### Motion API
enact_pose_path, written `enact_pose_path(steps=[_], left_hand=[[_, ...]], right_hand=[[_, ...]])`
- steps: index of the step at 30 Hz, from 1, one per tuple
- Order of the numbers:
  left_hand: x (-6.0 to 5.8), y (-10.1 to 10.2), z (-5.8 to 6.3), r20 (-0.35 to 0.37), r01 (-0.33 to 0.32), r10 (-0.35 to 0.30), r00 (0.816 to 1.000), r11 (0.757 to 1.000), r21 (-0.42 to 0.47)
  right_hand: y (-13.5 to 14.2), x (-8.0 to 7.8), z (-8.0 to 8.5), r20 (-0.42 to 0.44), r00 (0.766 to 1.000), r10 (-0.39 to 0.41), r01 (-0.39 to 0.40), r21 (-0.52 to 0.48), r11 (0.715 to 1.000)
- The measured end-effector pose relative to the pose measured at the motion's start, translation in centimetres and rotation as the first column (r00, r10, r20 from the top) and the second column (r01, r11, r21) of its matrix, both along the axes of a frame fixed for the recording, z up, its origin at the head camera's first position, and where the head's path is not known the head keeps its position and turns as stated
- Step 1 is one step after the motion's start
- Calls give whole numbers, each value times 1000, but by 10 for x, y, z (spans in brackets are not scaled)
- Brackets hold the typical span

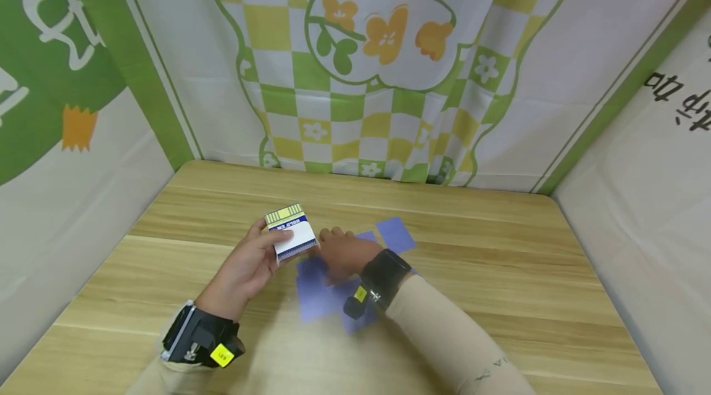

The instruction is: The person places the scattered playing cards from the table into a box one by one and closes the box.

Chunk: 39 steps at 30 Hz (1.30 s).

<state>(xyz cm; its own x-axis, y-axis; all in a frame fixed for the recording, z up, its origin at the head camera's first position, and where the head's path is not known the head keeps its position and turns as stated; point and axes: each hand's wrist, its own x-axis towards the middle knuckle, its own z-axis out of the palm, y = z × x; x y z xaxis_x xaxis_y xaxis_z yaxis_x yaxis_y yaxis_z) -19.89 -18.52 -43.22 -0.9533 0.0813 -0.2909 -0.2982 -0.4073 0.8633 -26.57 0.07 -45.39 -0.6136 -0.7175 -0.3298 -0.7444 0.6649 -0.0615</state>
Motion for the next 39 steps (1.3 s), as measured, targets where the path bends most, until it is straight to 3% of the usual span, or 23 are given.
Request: enact_pose_path(steps=[6,11,19,24,27,31,34,36,39], left_hand=[[0,0,0,-1,2,-2,1000,1000,4],[0,-1,-1,-7,7,-7,1000,1000,1],[-2,2,-4,4,8,-8,1000,1000,3],[-1,2,-6,22,7,-7,1000,1000,-9],[0,2,-7,24,5,-5,1000,1000,-9],[-1,3,-7,22,4,-4,1000,1000,-3],[-1,3,-7,22,6,-6,1000,1000,-3],[-1,4,-7,24,4,-4,1000,1000,-5],[-2,4,-8,24,4,-4,1000,1000,-4]], right_hand=[[-3,4,8,-49,998,35,-34,33,999],[-4,6,3,-63,997,35,-34,8,999],[2,5,-6,-29,1000,5,-5,-2,1000],[11,4,-11,76,996,-53,59,-82,995],[20,5,-13,122,990,-67,89,-185,979],[35,12,-12,137,990,-10,51,-300,953],[45,18,-10,186,982,24,52,-394,918],[50,23,-9,240,970,34,82,-455,887],[54,30,-7,374,927,13,199,-523,829]])
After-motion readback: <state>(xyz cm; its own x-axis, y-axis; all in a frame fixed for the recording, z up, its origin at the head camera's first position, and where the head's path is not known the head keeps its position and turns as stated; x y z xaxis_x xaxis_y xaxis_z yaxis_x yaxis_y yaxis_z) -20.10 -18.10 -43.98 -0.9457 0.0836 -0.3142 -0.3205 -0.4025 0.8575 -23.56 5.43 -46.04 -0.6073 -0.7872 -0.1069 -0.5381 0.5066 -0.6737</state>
